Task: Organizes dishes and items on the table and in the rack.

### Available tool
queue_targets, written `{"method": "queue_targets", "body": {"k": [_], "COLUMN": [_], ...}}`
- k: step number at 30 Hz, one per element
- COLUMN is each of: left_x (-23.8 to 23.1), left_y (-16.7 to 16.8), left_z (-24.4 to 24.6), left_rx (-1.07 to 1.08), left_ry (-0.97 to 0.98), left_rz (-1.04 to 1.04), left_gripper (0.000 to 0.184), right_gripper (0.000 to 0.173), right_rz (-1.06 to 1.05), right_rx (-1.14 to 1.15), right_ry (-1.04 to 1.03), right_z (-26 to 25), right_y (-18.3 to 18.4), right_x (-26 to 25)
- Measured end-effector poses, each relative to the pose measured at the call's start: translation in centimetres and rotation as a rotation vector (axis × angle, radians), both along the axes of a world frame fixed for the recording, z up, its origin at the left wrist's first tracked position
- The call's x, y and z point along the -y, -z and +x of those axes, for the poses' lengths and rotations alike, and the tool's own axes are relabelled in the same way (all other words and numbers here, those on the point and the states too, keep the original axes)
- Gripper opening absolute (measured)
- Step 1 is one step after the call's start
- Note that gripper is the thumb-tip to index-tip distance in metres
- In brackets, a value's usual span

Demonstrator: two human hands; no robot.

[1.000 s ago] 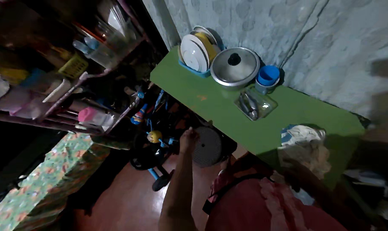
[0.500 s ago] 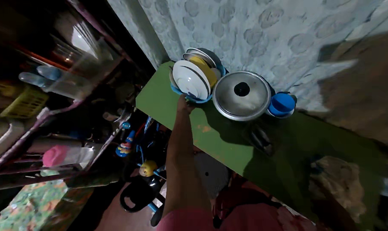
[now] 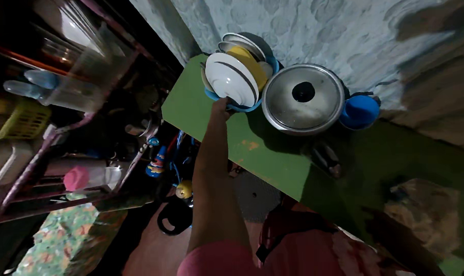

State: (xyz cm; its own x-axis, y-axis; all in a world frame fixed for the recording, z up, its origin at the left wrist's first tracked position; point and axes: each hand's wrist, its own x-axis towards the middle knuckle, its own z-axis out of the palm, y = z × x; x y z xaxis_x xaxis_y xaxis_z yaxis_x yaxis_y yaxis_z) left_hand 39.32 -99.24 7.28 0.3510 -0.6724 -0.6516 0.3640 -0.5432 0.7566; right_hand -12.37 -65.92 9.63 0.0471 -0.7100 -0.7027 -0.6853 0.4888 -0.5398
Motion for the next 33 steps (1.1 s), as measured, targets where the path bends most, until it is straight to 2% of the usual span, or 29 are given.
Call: {"method": "queue_targets", "body": {"k": [9, 13, 19, 22, 26, 29, 31, 33], "left_x": [-4.5, -9.1, -17.1, -20.4, -24.5, -27.4, -29.2, -30.7], "left_y": [-1.4, -2.1, -2.6, -4.1, -5.2, -5.3, -5.2, -5.4], "left_z": [1.5, 3.1, 5.0, 4.6, 4.2, 3.9, 3.5, 2.7], "left_rx": [0.039, 0.086, 0.075, 0.096, 0.108, 0.124, 0.118, 0.131], "left_ry": [-0.001, 0.01, 0.054, 0.059, 0.082, 0.093, 0.103, 0.118], "left_rz": [0.032, 0.092, 0.11, 0.2, 0.228, 0.236, 0.229, 0.233], "left_gripper": [0.045, 0.044, 0.043, 0.045, 0.044, 0.045, 0.043, 0.042], "right_gripper": [0.04, 0.039, 0.037, 0.042, 0.053, 0.056, 0.055, 0.047], "right_rz": [0.045, 0.078, -0.084, 0.039, 0.062, 0.147, 0.13, 0.108], "right_rx": [0.025, 0.088, 0.234, 0.276, 0.49, 0.588, 0.635, 0.605], "right_ry": [-0.158, -0.373, -0.682, -0.546, -0.115, 0.141, 0.159, 0.092], "right_z": [3.9, 6.6, 13.5, 17.8, 22.5, 24.9, 25.5, 25.5], "right_y": [-4.7, -6.3, -6.8, -5.9, -3.9, -4.3, -3.7, -3.3], "right_x": [1.8, 4.0, 9.1, 12.0, 14.1, 14.3, 14.0, 13.7]}}
